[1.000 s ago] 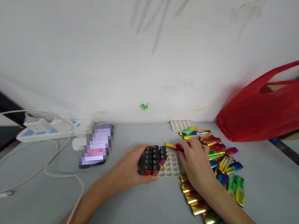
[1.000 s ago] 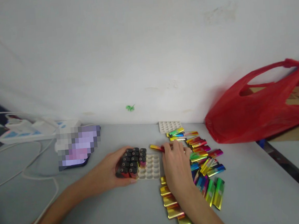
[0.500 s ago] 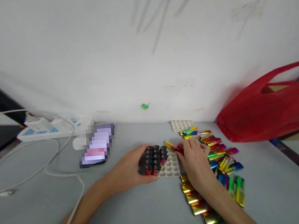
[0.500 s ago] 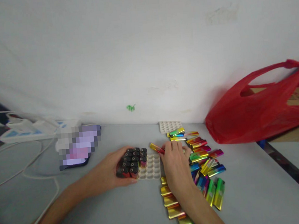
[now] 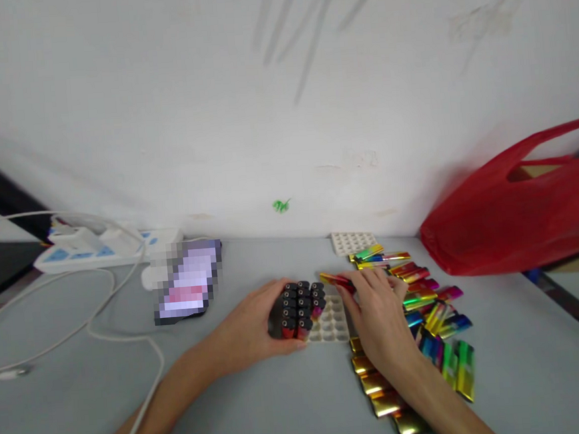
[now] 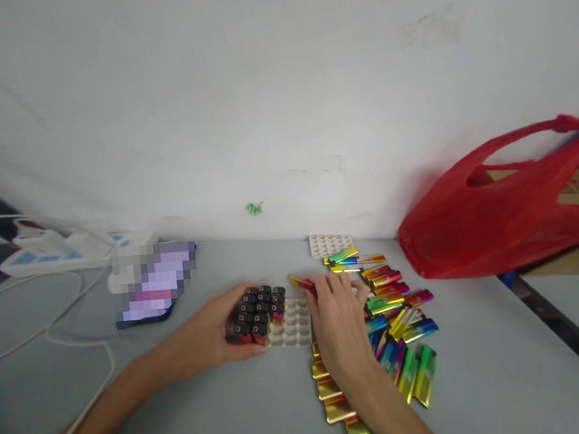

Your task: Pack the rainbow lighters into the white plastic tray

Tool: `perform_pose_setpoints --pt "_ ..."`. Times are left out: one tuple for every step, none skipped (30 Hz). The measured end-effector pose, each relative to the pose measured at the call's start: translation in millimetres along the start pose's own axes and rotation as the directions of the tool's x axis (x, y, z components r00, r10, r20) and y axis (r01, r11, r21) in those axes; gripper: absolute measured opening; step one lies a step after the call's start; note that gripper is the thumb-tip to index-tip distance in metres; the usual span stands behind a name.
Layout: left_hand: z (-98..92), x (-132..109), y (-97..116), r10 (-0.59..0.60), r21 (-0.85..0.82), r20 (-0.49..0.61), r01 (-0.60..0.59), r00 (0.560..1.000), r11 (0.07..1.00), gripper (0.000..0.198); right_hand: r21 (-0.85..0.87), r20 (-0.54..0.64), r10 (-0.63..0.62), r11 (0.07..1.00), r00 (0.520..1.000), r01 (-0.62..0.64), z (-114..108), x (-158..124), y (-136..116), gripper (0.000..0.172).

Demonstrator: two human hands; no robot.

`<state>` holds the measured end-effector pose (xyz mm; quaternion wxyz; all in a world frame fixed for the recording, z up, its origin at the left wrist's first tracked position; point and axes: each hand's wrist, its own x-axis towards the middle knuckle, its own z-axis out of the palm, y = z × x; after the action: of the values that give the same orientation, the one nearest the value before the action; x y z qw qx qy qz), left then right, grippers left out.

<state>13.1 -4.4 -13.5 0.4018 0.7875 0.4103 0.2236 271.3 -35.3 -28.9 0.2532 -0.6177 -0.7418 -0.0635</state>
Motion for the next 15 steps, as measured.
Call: perform_pose_setpoints --pt "-0.1 0.1 0.2 0.000 0.000 0.000 0.000 1.000 1.000 0.068 0.024 -0.018 0.001 1.000 1.000 -0.001 -1.1 0.0 -1.0 0.016" --pt "-0.1 0.3 0.4 0.001 0.000 0.000 -0.001 1.000 1.000 0.067 0.059 -0.042 0.007 0.998 0.999 -0.004 -2.2 0.1 -1.8 0.016" --pt "-0.1 0.4 0.4 0.003 0.000 0.001 -0.002 1.000 1.000 0.067 0.105 -0.068 0.018 0.994 0.998 -0.011 -3.3 0.3 -2.6 0.016" --pt "-0.1 0.5 0.4 0.003 -0.001 0.002 -0.003 1.000 1.000 0.068 0.160 -0.092 0.035 0.987 0.995 -0.020 -4.5 0.5 -3.2 0.016" --pt "0.0 0.6 0.2 0.004 -0.002 0.003 -0.004 1.000 1.000 0.069 0.223 -0.110 0.056 0.974 0.992 -0.030 -5.9 1.0 -3.7 0.015" --pt "0.0 0.6 0.1 0.004 -0.003 0.003 -0.004 1.000 1.000 0.069 0.286 -0.121 0.079 0.957 0.990 -0.041 -7.3 1.6 -4.1 0.014" --pt "0.0 0.7 0.0 0.004 -0.003 0.003 -0.004 1.000 1.000 0.069 0.342 -0.124 0.101 0.938 0.987 -0.053 -9.0 2.3 -4.3 0.012" --pt "0.0 0.7 0.0 0.002 -0.004 0.003 -0.002 1.000 1.000 0.068 0.393 -0.124 0.122 0.917 0.985 -0.064 -10.7 3.1 -4.5 0.010" --pt "-0.1 0.7 0.2 0.001 -0.004 0.003 -0.001 1.000 1.000 0.067 0.440 -0.122 0.141 0.895 0.983 -0.074 -12.4 4.0 -4.7 0.011" --pt "-0.2 0.7 0.5 -0.001 -0.006 0.005 0.001 1.000 1.000 0.066 0.478 -0.122 0.159 0.875 0.980 -0.083 -14.1 4.9 -4.9 0.013" --pt "-0.4 0.7 1.0 -0.002 -0.010 0.006 0.002 1.000 1.000 0.067 0.505 -0.121 0.177 0.858 0.977 -0.093 -15.7 5.6 -5.1 0.016" --pt "-0.7 0.7 1.5 -0.002 -0.016 0.010 0.002 1.000 1.000 0.067 0.525 -0.118 0.191 0.845 0.975 -0.102 -17.0 6.2 -5.5 0.018" --pt "-0.9 0.8 2.0 -0.002 -0.023 0.015 0.003 1.000 1.000 0.067 0.539 -0.112 0.199 0.835 0.973 -0.109 -18.1 6.5 -5.9 0.019" --pt "-1.0 0.8 2.5 -0.002 -0.030 0.019 0.003 1.000 1.000 0.067 0.549 -0.105 0.204 0.828 0.973 -0.114 -18.9 6.5 -6.5 0.020" --pt "-1.2 0.8 2.8 -0.003 -0.034 0.023 0.004 1.000 0.999 0.066 0.558 -0.096 0.208 0.821 0.973 -0.121 -19.5 6.3 -7.2 0.020"
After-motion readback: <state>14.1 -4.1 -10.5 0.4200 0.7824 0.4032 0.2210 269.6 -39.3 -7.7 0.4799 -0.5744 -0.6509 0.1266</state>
